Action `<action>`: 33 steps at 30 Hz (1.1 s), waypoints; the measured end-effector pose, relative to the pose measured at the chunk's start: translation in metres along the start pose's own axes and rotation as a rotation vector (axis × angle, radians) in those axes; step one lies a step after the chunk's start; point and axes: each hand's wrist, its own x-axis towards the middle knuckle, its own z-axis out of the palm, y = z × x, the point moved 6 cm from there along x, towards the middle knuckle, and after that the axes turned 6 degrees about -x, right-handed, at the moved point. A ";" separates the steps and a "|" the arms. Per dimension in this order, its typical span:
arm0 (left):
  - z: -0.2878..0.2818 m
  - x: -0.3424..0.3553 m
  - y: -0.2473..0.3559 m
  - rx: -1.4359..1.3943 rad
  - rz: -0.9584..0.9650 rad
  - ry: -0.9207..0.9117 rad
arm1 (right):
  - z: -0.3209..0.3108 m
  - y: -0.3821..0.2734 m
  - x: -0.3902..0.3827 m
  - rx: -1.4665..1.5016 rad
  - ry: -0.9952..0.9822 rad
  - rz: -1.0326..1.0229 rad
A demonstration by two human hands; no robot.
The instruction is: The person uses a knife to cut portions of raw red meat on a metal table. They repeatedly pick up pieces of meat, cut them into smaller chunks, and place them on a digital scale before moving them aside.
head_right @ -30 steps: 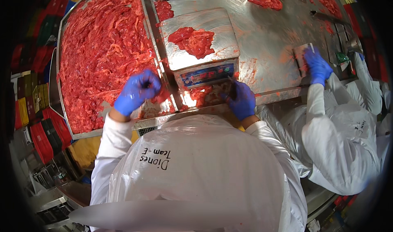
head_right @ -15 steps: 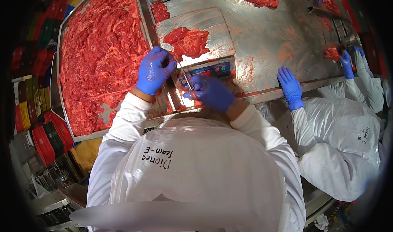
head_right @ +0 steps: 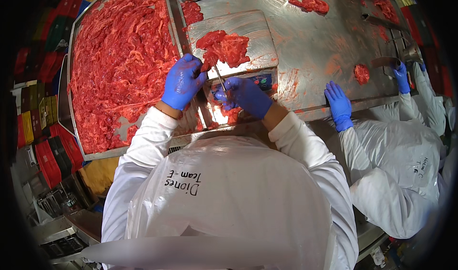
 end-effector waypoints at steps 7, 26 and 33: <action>-0.002 0.001 -0.001 0.011 -0.013 -0.010 | 0.011 -0.005 0.002 -0.023 -0.004 0.005; 0.000 -0.147 -0.101 0.101 -0.527 -0.225 | 0.059 -0.005 0.007 -0.844 -0.433 0.035; 0.006 -0.139 -0.106 0.159 -0.523 -0.204 | 0.086 -0.062 0.075 -1.695 0.229 -0.768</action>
